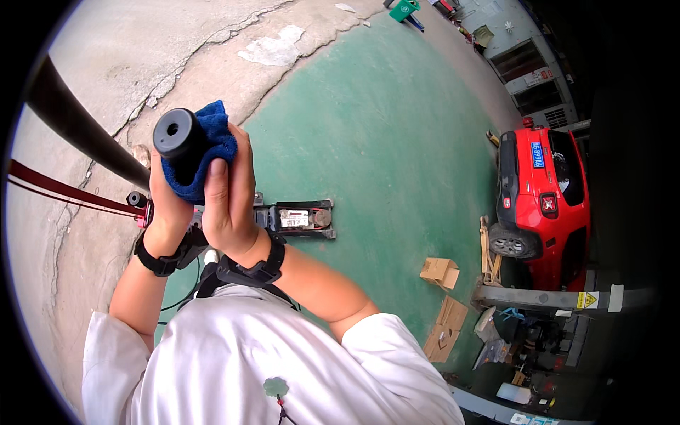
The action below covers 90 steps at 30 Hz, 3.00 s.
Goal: The person wipes the exterior of a blue barrel, a metal pole, and a red lifting tool using a blue cloth.
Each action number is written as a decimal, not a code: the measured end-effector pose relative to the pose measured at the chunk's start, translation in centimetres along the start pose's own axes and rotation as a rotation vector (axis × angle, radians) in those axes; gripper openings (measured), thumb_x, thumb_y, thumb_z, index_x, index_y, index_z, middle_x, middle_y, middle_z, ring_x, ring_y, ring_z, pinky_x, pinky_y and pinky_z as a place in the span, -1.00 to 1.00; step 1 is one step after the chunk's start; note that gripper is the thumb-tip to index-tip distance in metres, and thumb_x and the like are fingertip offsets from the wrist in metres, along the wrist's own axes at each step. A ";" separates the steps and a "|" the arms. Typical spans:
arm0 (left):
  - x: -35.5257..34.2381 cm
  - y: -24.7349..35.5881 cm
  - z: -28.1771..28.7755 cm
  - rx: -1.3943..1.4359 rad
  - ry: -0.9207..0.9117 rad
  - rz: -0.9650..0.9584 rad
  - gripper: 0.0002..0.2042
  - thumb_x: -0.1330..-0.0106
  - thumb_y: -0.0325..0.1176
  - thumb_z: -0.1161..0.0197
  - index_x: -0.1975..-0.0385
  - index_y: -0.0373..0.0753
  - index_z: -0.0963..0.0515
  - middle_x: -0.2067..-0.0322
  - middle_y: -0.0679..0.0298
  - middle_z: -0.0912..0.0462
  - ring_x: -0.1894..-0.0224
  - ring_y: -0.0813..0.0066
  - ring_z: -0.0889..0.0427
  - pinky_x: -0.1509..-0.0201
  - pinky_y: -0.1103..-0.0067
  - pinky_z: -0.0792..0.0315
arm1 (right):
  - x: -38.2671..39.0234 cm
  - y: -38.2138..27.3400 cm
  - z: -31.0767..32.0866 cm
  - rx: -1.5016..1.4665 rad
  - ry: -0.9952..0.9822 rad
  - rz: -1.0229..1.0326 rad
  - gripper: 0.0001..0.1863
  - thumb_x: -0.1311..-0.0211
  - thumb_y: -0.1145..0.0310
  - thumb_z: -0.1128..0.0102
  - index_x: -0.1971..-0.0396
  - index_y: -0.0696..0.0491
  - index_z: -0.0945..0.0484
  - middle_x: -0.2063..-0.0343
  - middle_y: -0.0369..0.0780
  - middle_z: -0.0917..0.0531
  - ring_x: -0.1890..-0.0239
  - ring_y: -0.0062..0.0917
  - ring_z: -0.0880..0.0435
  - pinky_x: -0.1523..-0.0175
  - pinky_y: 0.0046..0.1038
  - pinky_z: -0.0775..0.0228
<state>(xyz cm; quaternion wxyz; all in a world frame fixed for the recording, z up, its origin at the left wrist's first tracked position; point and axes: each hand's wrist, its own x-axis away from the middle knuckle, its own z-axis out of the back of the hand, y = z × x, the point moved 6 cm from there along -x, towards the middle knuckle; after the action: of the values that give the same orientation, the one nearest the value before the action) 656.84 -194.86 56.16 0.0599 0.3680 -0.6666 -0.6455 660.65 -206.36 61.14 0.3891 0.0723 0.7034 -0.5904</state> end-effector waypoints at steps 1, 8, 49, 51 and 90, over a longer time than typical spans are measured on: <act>0.0 0.5 -0.3 -0.046 0.039 -0.011 -0.66 -0.35 -0.37 -0.07 -0.09 -0.30 -0.31 0.05 0.26 -0.48 0.05 0.48 -0.50 -0.07 0.54 -0.40 | -0.6 -0.3 0.1 -0.024 0.011 0.001 -0.49 -0.46 0.13 0.32 -0.13 0.28 -0.19 0.00 -0.06 -0.38 -0.04 -0.39 -0.37 -0.19 -0.40 -0.15; -2.8 5.9 -0.5 0.218 -0.016 0.004 -0.60 -0.45 -0.11 0.13 -0.11 -0.24 -0.35 0.17 0.28 -0.49 0.11 0.53 -0.50 -0.03 0.61 -0.38 | -5.5 -4.0 -2.1 -0.028 0.043 0.017 -0.65 -0.43 0.13 0.12 0.18 0.16 -0.37 0.32 -0.30 -0.48 0.28 -0.68 -0.36 0.13 -0.60 -0.25; 7.8 -26.0 3.6 -0.516 -0.177 0.334 -0.58 -0.19 -0.10 -0.14 0.13 -0.33 -0.36 0.30 0.09 -0.48 0.28 0.16 -0.46 0.15 0.46 -0.37 | 11.6 21.1 0.7 0.188 0.042 0.011 -0.34 -0.10 -0.25 0.02 0.13 0.11 -0.38 0.34 -0.10 -0.41 0.34 -0.20 -0.41 0.13 -0.13 -0.26; 9.1 -27.6 5.0 -0.565 -0.208 0.398 -0.58 -0.20 -0.11 -0.13 0.12 -0.33 -0.36 0.29 0.11 -0.48 0.26 0.17 -0.46 0.13 0.46 -0.36 | 13.4 23.1 0.7 0.140 0.023 0.004 -0.37 -0.18 -0.23 0.15 0.16 0.11 -0.40 0.34 -0.11 -0.41 0.36 -0.21 -0.41 0.13 -0.14 -0.26; 14.9 -26.9 7.8 -0.724 -0.601 0.761 -0.62 -0.32 -0.14 -0.11 0.07 -0.35 -0.51 0.11 -0.02 -0.55 0.04 0.06 -0.52 -0.06 0.38 -0.37 | 23.6 22.9 5.2 0.334 -0.237 -0.905 -0.61 -0.39 0.11 0.09 0.30 0.20 -0.43 0.34 0.07 -0.58 0.24 0.03 -0.53 0.19 -0.16 -0.37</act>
<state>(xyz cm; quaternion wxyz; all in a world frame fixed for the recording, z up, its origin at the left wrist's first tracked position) 652.87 -194.19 24.74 0.2170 -0.1387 -0.4773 -0.8402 659.66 -212.76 28.48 0.1540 -0.2467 0.5110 -0.8089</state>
